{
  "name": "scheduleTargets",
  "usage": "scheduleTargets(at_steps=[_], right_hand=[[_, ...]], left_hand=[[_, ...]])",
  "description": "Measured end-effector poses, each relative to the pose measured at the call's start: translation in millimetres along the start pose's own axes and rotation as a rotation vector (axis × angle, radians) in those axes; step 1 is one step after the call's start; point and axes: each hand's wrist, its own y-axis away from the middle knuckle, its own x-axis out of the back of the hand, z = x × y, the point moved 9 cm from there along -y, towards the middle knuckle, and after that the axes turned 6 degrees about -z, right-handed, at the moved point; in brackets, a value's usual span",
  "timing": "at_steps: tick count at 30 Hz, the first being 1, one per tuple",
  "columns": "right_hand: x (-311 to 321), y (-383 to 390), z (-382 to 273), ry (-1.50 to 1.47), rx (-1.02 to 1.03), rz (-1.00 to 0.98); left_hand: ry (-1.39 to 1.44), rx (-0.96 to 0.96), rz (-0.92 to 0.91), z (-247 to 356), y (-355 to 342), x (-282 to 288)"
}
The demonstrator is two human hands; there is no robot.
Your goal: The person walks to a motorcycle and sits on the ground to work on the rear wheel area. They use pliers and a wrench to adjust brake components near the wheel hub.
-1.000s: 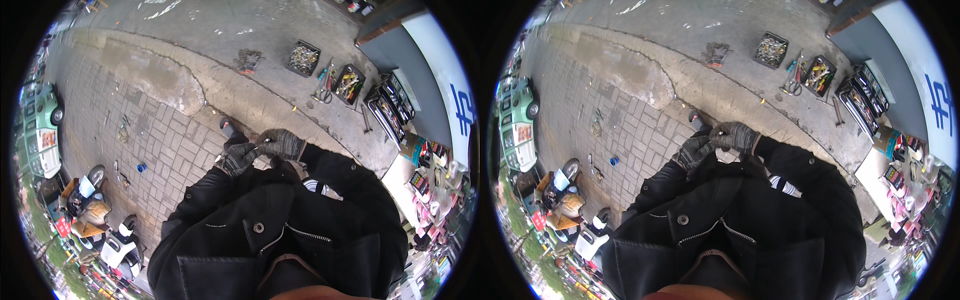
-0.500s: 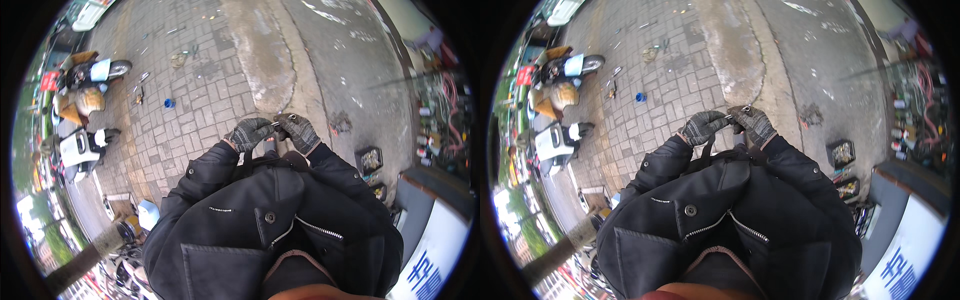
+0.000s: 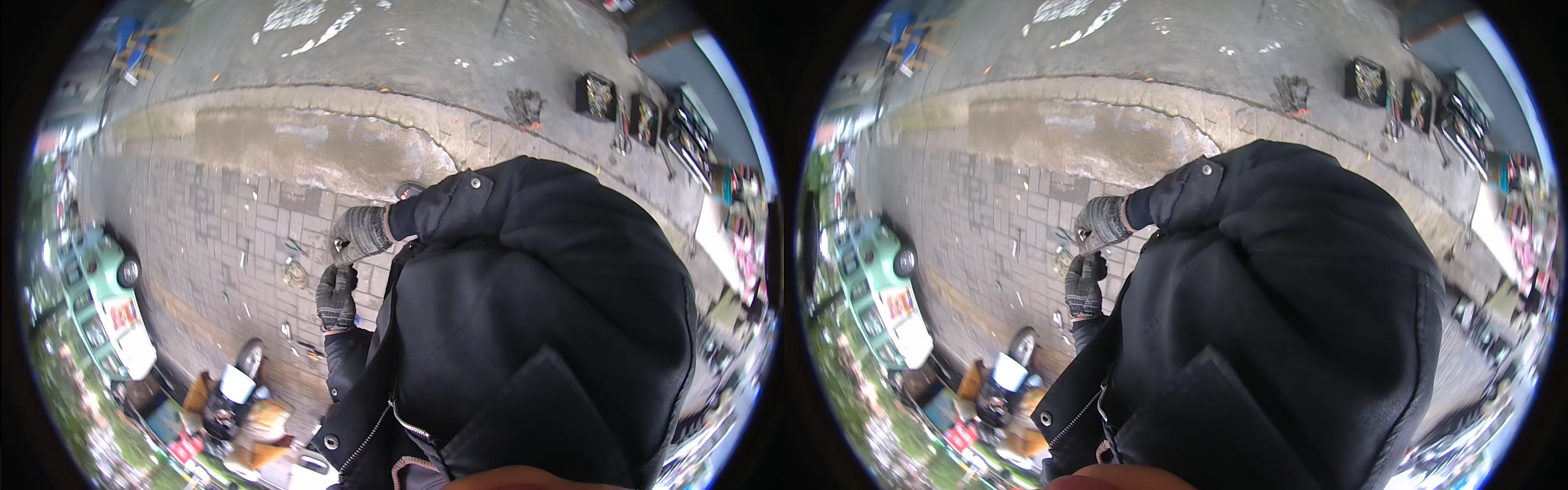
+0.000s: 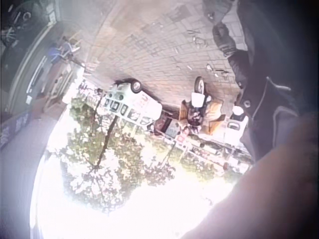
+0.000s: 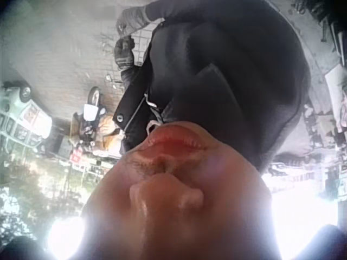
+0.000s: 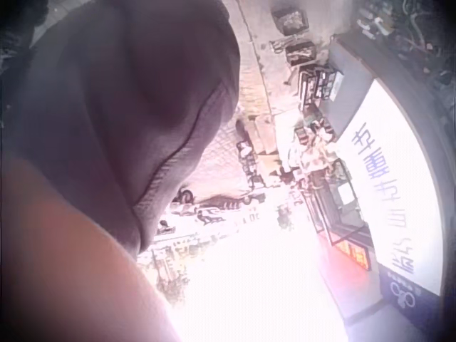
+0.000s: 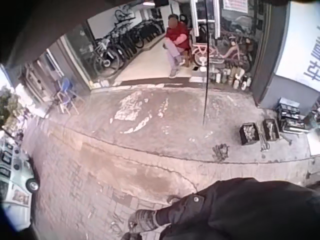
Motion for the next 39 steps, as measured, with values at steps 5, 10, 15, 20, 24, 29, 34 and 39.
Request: scheduleTargets(at_steps=[5,10,15,20,24,29,34,39], right_hand=[[18,-9,-13,0.199,-0.060,0.186],[4,-3,-7,0.233,-0.284,0.469],[-95,-28,-23,0.119,-0.357,0.690],[-159,-121,-49,0.345,-0.297,0.481],[-216,-234,-37,0.391,-0.320,0.194],[-264,-361,-41,0.123,-0.171,-0.081],[-312,-517,-26,0.150,-0.006,-0.462],[-374,-689,-66,0.218,0.376,-0.699]], left_hand=[[-0.206,-0.176,-0.219,29,-49,34],[-0.494,-0.432,-0.403,55,-90,53],[-0.629,-0.449,-0.550,13,-52,123],[-0.444,-0.344,-0.343,-28,-23,230],[-0.625,-0.640,-0.098,-38,5,331],[-0.373,-0.309,0.236,-84,27,438],[-0.221,-0.047,0.471,-124,3,541],[0.120,0.055,0.647,-150,-21,680]])
